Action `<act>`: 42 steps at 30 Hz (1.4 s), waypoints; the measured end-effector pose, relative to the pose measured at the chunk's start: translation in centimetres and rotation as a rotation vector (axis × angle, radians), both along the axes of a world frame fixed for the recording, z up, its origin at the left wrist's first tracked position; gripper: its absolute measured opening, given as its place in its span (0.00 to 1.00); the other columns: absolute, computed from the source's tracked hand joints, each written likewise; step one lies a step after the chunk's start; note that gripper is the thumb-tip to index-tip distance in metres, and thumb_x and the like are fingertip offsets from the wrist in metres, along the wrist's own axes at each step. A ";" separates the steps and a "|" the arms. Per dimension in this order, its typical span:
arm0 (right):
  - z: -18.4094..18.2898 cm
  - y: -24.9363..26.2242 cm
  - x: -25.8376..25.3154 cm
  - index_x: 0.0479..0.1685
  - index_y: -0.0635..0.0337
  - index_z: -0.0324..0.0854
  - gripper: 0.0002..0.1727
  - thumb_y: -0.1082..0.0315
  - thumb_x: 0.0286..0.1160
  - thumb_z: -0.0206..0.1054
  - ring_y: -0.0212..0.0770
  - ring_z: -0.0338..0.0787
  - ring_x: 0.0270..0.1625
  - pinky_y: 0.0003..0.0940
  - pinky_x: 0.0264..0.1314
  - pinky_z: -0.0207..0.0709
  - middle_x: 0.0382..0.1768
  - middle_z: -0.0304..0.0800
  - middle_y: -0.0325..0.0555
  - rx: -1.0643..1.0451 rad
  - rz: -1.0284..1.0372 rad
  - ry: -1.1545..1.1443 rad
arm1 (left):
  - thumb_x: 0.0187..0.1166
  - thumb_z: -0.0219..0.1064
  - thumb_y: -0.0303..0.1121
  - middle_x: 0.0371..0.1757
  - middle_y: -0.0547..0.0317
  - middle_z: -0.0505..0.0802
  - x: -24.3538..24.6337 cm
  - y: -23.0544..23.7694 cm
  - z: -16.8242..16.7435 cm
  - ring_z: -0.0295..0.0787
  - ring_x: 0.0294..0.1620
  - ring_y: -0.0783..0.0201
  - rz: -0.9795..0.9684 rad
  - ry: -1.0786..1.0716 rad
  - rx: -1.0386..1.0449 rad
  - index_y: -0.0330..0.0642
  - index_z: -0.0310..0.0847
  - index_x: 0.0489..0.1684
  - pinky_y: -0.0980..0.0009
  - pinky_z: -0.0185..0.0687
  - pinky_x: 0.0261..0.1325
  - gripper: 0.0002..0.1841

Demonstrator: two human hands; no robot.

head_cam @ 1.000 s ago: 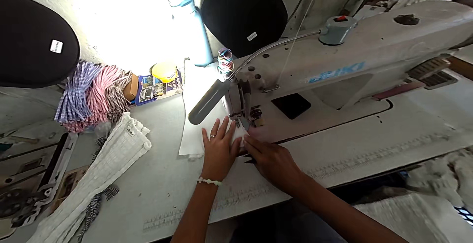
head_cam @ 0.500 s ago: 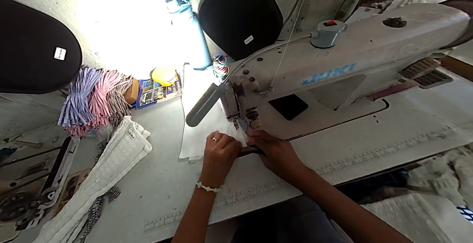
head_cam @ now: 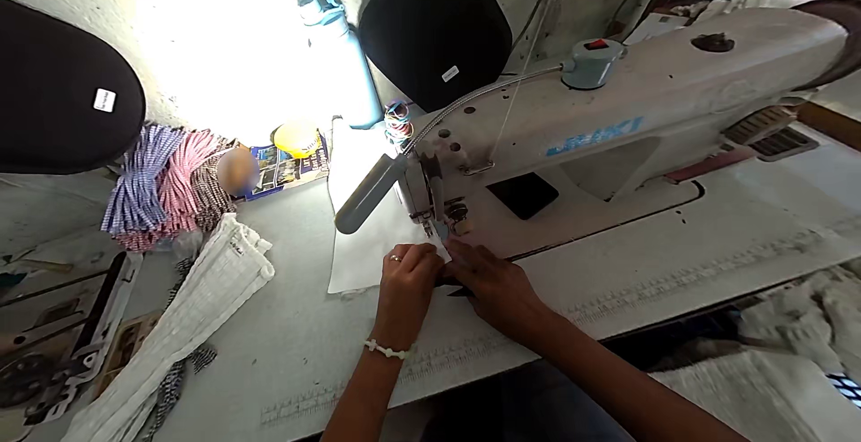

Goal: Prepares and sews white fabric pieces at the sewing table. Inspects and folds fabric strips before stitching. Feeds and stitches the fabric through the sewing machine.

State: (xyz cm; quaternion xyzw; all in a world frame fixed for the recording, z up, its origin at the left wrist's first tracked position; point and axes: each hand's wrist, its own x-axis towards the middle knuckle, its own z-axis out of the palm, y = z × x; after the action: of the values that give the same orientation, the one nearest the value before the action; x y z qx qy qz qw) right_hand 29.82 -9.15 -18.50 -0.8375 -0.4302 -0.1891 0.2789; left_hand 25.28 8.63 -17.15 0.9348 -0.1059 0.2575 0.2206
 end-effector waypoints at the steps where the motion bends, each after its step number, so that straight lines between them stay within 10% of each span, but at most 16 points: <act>1: -0.1 0.1 0.0 0.42 0.61 0.93 0.12 0.79 0.59 0.72 0.51 0.93 0.38 0.38 0.27 0.83 0.65 0.92 0.50 -0.018 0.005 -0.036 | 0.79 0.67 0.31 0.52 0.56 0.97 -0.1 0.1 0.0 0.92 0.56 0.53 -0.010 0.004 0.005 0.43 0.96 0.38 0.56 0.83 0.62 0.09; 23: 0.3 2.2 0.9 0.49 0.66 0.91 0.16 0.80 0.58 0.72 0.51 0.97 0.35 0.42 0.27 0.87 0.52 0.95 0.57 0.040 -0.032 0.015 | 0.75 0.63 0.23 0.58 0.48 0.95 3.4 4.7 1.2 0.89 0.68 0.47 -0.130 0.187 -0.103 0.37 0.95 0.48 0.40 0.68 0.81 0.13; 27: 0.3 1.9 1.0 0.45 0.66 0.91 0.14 0.79 0.57 0.74 0.51 0.96 0.35 0.44 0.28 0.87 0.47 0.95 0.57 0.113 -0.023 0.087 | 0.79 0.62 0.25 0.53 0.42 0.96 4.7 3.8 3.7 0.90 0.63 0.44 0.073 0.308 -0.118 0.31 0.93 0.43 0.45 0.74 0.72 0.12; 32: 0.9 1.4 1.1 0.45 0.66 0.92 0.14 0.78 0.56 0.76 0.53 0.96 0.36 0.46 0.31 0.88 0.45 0.94 0.58 0.160 -0.054 0.181 | 0.78 0.72 0.39 0.66 0.33 0.88 7.7 2.0 5.5 0.82 0.72 0.35 0.451 0.580 0.000 0.37 0.81 0.73 0.38 0.70 0.74 0.26; 42: 0.4 1.1 0.8 0.53 0.65 0.91 0.20 0.58 0.72 0.70 0.50 0.94 0.47 0.38 0.47 0.89 0.47 0.94 0.55 0.201 -0.053 0.145 | 0.86 0.64 0.37 0.60 0.34 0.90 7.8 6.0 3.6 0.86 0.64 0.34 0.708 0.448 -0.227 0.33 0.84 0.60 0.34 0.75 0.65 0.16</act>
State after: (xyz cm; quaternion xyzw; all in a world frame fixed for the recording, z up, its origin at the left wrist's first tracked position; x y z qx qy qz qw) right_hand 30.63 -8.03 -18.05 -0.8278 -0.3656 -0.1776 0.3866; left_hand 33.10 14.62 -13.56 0.9160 0.3008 0.1180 0.2376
